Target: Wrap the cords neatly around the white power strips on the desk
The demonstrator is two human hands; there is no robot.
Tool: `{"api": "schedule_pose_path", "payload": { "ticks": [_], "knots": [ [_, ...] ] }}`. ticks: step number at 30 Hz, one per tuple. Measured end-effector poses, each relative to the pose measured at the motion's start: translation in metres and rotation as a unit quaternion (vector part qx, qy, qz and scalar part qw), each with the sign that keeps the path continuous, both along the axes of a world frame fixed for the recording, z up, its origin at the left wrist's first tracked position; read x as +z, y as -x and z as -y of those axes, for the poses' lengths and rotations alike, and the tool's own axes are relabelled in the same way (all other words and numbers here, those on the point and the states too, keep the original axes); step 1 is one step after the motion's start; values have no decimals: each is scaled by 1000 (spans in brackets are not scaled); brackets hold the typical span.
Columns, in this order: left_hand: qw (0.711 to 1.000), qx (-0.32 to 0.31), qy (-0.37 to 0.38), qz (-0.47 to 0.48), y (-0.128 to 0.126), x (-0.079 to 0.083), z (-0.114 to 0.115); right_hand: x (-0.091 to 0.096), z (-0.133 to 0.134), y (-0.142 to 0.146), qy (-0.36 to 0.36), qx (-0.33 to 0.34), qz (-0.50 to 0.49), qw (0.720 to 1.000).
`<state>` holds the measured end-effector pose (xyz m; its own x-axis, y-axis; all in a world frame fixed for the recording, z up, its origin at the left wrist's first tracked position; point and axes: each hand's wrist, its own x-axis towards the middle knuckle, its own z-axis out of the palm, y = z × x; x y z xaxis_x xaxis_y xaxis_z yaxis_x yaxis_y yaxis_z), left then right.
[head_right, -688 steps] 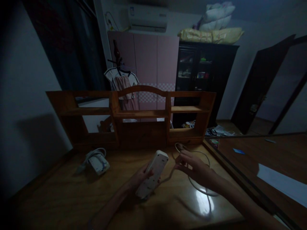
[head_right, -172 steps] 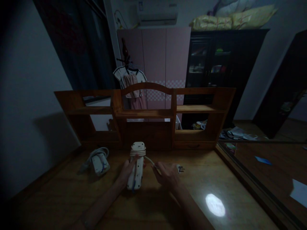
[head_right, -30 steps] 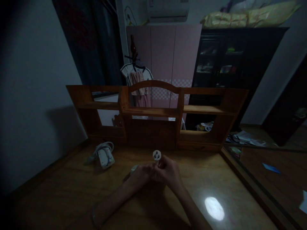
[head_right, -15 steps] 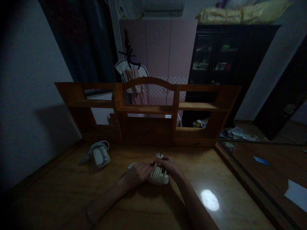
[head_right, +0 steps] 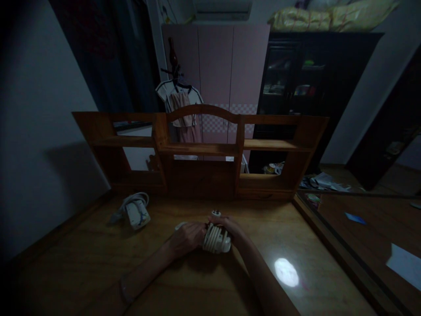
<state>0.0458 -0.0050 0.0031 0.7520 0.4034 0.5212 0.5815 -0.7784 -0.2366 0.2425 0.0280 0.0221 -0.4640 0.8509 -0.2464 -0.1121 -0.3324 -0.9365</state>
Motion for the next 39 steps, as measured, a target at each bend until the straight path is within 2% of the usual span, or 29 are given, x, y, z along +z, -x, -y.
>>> {"api": "schedule_pose_path", "payload": {
  "ticks": [6,16,28,34,39],
  "knots": [
    [1000,0,5,17,0,-1,0,-3,1,1,6,38,-25,999],
    [1000,-25,-2,19,-2,-3,2,-21,-8,-5,-11,65,-27,997],
    [998,-15,-49,-41,4,-11,-1,-23,-10,-3,2,99,-44,994],
    [1000,-13,-14,-20,-1,-3,3,-23,-11,-5,-11,73,-38,997],
    [999,-36,22,11,-4,5,8,-26,-12,-7,-16,56,-15,998]
  ]
}}
